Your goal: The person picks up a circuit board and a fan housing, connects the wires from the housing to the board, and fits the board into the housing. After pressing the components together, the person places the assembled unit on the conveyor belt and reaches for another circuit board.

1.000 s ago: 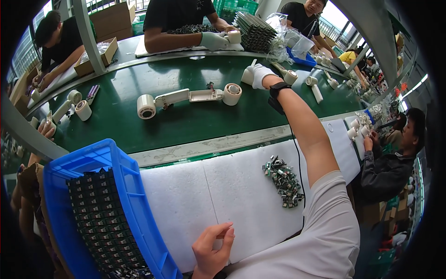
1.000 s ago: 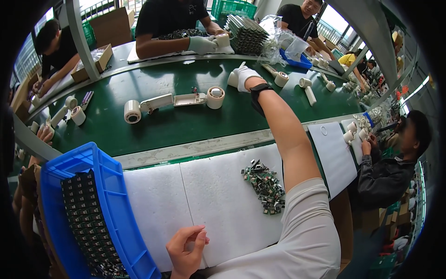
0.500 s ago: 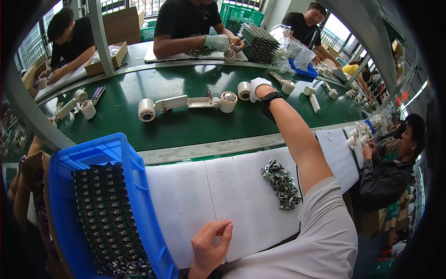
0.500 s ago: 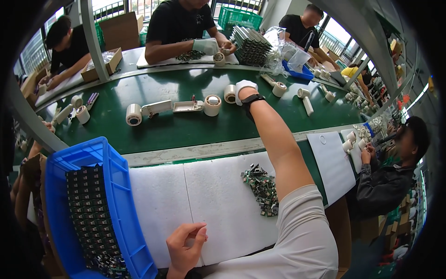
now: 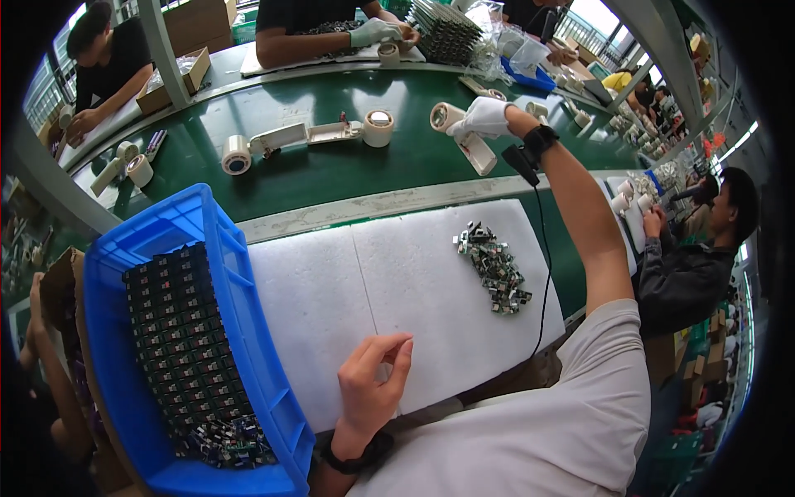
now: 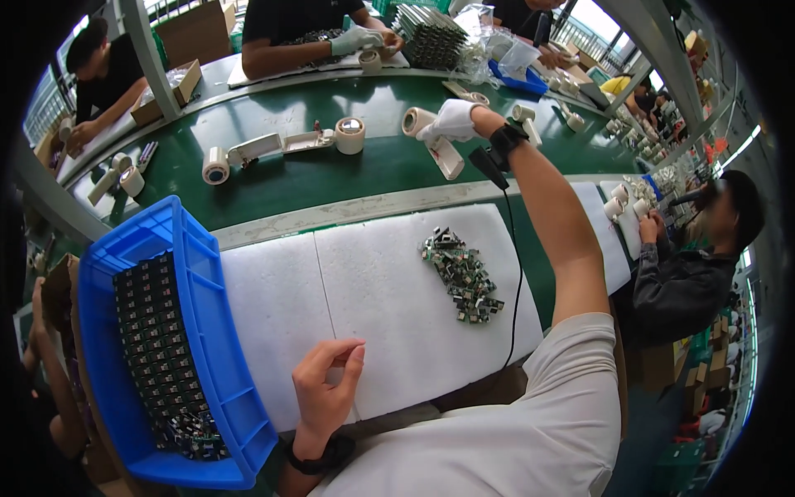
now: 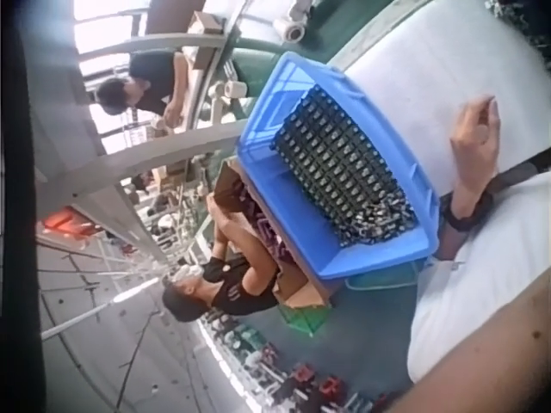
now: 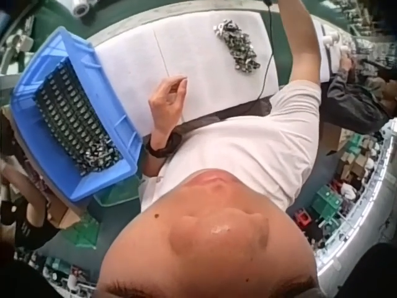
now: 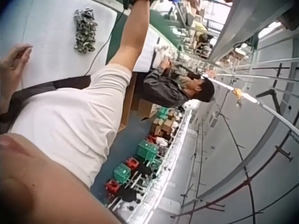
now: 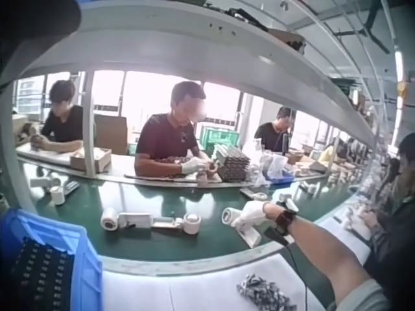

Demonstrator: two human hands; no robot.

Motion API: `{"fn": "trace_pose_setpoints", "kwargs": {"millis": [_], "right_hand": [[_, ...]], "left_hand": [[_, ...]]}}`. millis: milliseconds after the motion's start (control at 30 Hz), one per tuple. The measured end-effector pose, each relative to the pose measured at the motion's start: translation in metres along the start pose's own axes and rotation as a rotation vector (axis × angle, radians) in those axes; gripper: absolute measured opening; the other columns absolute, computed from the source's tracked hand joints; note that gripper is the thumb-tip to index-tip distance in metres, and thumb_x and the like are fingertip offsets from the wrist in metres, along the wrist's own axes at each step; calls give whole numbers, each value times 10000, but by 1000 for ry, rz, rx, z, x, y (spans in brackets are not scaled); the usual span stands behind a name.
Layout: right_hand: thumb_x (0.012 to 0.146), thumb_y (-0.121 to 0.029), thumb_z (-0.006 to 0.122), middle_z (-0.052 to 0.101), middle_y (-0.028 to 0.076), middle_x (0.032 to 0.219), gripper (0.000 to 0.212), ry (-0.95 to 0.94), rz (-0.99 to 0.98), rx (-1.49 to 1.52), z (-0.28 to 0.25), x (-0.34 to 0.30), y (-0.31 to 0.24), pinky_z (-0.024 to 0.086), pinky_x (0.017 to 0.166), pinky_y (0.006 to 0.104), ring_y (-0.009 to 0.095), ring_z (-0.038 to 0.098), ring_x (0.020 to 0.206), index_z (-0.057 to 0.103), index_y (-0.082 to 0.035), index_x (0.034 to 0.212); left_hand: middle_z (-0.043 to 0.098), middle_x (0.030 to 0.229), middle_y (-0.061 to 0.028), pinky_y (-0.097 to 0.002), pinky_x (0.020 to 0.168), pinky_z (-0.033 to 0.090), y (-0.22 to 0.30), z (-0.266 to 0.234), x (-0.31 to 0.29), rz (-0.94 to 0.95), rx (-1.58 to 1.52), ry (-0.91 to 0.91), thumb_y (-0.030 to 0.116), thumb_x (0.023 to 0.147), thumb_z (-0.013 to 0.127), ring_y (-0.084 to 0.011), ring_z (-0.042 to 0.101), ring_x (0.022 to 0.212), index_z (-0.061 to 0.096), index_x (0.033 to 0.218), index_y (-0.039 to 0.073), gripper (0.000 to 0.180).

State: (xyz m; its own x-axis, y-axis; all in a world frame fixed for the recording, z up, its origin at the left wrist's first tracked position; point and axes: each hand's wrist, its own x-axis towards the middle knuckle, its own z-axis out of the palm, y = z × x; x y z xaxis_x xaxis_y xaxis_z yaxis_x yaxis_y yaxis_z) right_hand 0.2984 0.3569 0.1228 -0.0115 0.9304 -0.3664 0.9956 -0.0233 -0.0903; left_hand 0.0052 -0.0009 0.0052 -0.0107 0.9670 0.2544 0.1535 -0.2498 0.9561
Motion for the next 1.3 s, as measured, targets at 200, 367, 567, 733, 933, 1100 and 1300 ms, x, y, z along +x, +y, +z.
{"fn": "trace_pose_setpoints", "kwargs": {"millis": [200,367,567,733,933,1100,1300], "right_hand": [[869,-551,781,581,-38,678,519,85,-221,651,52,-82,34,352,454,271,68,503,550,784,-32,877],[953,-428,730,681,-2,861,397,210,-147,1305,97,-215,22,476,587,214,51,603,668,735,-33,991],[1000,-340,679,702,15,921,345,48,-42,1490,168,-290,87,542,712,221,72,645,747,694,3,1030],[1029,-343,640,668,-3,872,332,241,24,1602,221,-307,73,496,696,220,45,594,752,664,-15,982],[1005,-233,697,707,13,946,249,300,-29,1555,234,-305,71,519,732,221,40,626,819,694,6,1075],[1007,-238,699,713,10,919,262,345,-27,1594,238,-306,71,510,620,208,30,618,715,699,13,1083],[999,-241,713,721,19,879,275,123,82,1523,207,-324,33,484,533,210,34,604,632,716,18,1093]], "left_hand": [[728,903,-109,-262,661,554,6,7,1,-67,94,-60,14,916,745,-160,710,752,742,1052,22,136],[705,1016,-122,-328,684,564,33,30,10,-8,312,-347,69,918,747,-229,714,796,696,1174,58,261],[635,1206,-162,-431,752,563,47,78,27,157,435,-558,124,946,704,-319,705,843,622,1294,93,359],[606,1267,-172,-436,759,559,36,105,51,259,522,-490,98,944,691,-322,709,847,601,1319,96,385],[664,1128,-169,-396,746,557,26,115,59,200,536,-483,67,928,705,-293,700,811,679,1174,42,249],[703,1016,-144,-332,718,555,42,106,55,31,421,-381,38,932,698,-225,694,785,721,1036,3,111],[706,1001,-115,-313,748,558,35,63,27,59,141,-240,0,956,653,-180,691,811,663,1139,-17,185]]}}
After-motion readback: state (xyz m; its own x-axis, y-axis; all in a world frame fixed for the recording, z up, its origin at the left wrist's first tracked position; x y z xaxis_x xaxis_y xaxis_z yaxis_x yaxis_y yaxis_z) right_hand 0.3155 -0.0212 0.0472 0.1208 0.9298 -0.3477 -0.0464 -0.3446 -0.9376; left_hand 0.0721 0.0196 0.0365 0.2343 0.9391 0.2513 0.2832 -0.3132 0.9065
